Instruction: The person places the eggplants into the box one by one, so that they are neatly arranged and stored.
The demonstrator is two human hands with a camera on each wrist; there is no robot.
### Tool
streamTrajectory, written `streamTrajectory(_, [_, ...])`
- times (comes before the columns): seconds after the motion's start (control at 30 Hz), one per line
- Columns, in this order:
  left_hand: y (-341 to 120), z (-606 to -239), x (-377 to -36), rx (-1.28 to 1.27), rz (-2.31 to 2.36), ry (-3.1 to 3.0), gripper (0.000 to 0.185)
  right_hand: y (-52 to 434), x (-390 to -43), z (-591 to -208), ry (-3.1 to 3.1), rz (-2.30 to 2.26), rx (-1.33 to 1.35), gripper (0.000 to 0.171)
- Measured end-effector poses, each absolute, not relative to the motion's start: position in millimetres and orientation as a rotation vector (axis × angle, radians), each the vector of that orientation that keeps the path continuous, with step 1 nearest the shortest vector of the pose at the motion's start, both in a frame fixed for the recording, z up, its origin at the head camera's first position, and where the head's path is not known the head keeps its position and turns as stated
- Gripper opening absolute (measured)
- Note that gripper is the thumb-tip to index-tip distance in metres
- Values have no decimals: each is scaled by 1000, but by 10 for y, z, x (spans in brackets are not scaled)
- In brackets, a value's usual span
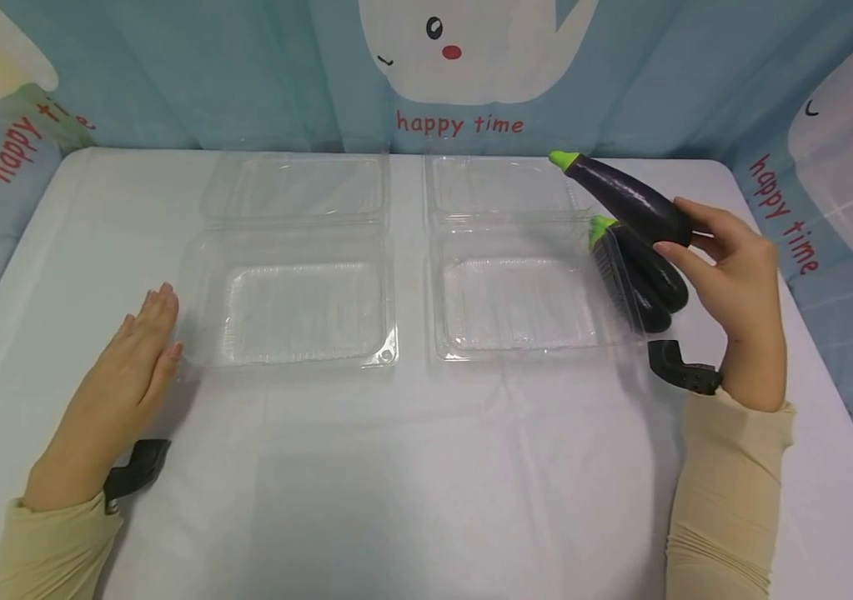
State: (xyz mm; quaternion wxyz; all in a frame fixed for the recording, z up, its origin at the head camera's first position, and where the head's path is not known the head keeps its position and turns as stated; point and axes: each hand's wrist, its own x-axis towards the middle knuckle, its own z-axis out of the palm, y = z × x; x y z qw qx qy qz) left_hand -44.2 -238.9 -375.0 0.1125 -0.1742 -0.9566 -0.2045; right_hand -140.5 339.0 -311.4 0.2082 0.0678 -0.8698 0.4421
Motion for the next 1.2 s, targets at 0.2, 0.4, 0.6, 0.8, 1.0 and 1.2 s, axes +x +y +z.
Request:
streamTrajectory(0.2, [-2377,-3755,-472,-520,-614,-2804,53,3350,-1376,-3070,-2411,1204,259,51])
streamTrajectory(0.4, [-2380,-3769,-477,-506,-611,-2796,54,3200,-1348,-3016,-2405,1198,397,47])
streamTrajectory(0.6, [-2384,-3764,-471,-491,-607,-2815,54,2943,-1314,-3013,-2422,1239,487,46])
streamTrajectory(0.8, [-2373,-3761,-496,-503,-612,-2812,54,2645,-1251,-2988,-2430,1326,519,47])
streamTrajectory(1.0, [-2355,-3750,-507,-476,-602,-2834,57,2409,-1253,-2996,-2393,1318,705,48])
streamTrajectory(1.2, [-2369,-3758,-483,-469,-589,-2827,57,2244,-1259,-3024,-2390,1276,830,50])
